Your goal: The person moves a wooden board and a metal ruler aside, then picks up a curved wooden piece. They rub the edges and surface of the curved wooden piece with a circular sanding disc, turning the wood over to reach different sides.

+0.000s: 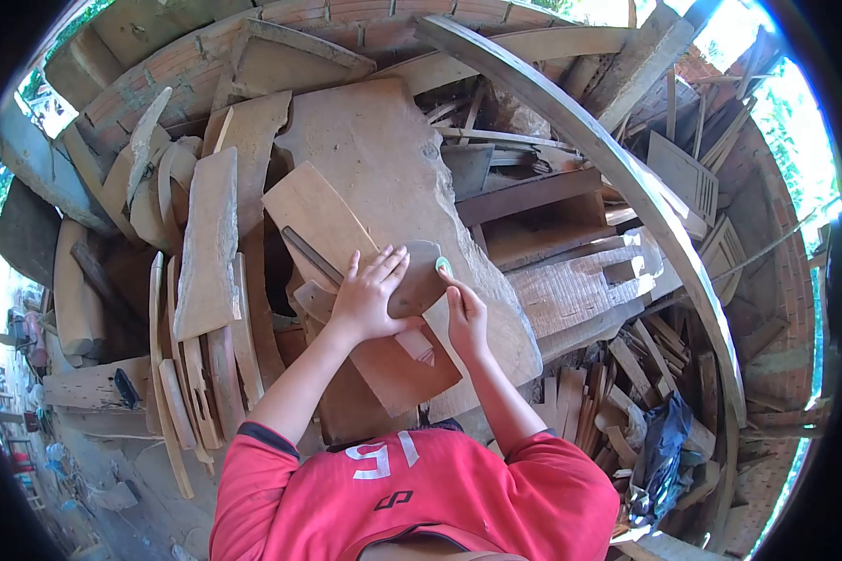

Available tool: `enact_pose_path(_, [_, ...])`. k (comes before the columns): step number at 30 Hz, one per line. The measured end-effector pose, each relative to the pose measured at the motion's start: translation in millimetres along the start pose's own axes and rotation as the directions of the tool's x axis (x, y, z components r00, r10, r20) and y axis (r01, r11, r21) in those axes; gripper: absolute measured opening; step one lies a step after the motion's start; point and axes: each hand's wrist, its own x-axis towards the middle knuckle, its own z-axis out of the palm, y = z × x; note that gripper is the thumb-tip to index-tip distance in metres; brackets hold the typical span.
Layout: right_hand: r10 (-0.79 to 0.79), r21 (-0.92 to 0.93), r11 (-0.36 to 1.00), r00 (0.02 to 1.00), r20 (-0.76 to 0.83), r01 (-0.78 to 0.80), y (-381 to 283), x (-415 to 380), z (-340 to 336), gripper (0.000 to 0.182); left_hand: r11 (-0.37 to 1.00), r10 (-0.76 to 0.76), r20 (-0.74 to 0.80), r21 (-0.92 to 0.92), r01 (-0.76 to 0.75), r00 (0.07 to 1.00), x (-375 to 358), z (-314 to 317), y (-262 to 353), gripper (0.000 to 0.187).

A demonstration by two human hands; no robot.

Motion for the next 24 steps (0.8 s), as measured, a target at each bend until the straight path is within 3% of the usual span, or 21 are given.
enact_pose_path(3, [-0.035,-0.077,0.996,0.999,0.022,0.036,-3,23,5,0.023,0.999,0.02,0.013,-0.026,-0.02,1.0,-1,-2,-1,0.095])
enact_pose_path(7, [0.061,-0.094,0.994,0.996,0.072,-0.054,-8,59,21,0.024,0.999,-0.014,-0.026,-0.034,0.013,1.0,0,0,2,0.096])
enact_pose_path(8, [-0.063,-0.09,0.994,0.997,0.044,0.067,0,57,23,0.023,0.999,-0.03,-0.021,-0.035,0.029,0.999,0,0,2,0.096])
enact_pose_path(15, [-0.035,-0.05,0.998,0.998,0.055,0.038,-7,-3,-6,0.022,0.997,-0.054,0.003,-0.05,0.054,0.999,-2,0,0,0.098])
enact_pose_path(22, [-0.131,-0.32,0.929,0.974,0.185,0.186,-14,59,16,0.023,0.998,-0.04,-0.026,-0.04,0.039,0.999,-4,3,-2,0.097])
enact_pose_path(24, [0.022,-0.293,0.955,0.982,0.188,0.034,-20,74,21,0.023,0.997,-0.046,-0.008,-0.055,0.045,0.999,-3,3,-3,0.097])
